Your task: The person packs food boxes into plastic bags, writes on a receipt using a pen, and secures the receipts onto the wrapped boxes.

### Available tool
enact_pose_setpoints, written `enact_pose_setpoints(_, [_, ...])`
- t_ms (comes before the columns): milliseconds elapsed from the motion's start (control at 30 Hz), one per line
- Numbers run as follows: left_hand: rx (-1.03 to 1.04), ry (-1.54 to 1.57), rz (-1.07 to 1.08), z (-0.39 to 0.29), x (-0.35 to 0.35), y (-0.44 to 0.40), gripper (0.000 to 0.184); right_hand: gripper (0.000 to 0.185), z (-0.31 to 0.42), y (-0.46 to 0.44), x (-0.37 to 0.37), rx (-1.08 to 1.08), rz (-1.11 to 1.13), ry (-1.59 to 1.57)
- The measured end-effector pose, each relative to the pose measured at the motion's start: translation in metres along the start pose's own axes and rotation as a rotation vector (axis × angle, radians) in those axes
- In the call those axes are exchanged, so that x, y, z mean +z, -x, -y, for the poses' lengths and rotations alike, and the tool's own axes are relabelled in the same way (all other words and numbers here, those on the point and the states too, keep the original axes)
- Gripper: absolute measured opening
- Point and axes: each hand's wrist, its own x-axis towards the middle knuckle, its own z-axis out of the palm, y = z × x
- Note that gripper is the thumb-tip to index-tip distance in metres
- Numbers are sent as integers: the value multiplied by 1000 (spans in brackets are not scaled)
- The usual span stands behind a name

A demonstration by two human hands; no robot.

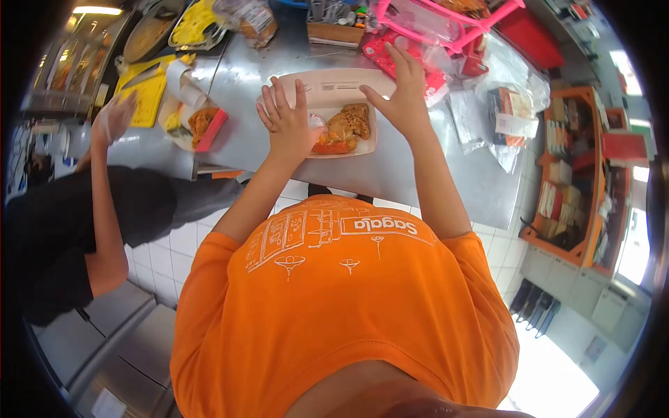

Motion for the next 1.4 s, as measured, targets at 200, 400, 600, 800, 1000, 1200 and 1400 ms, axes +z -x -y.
enact_pose_setpoints(200, [121, 72, -79, 4, 11, -8, 131, 80, -7, 10, 11, 106, -45, 117])
enact_pose_setpoints(400, [76, 478, 72, 47, -45, -28, 96, 59, 1, 20, 0, 231, 353, -96])
enact_pose_setpoints(600, [419, 477, 312, 71, -21, 20, 46, 65, 8, 96, 24, 42, 360, 149])
enact_pose_setpoints(800, [91, 965, 213, 43, 19, 56, 46, 66, 8, 120, 57, 374, 237, -385])
enact_pose_setpoints(1000, [-277, 1055, 477, 28, -29, 11, 37, 48, 13, 84, 24, 570, 359, -450])
enact_pose_setpoints(1200, [-173, 838, 541, 34, -41, 4, 40, 45, 8, 79, 23, 606, 404, -524])
enact_pose_setpoints(1400, [52, 856, 282, 35, -8, 50, 51, 46, -1, 119, 45, 361, 216, -256])
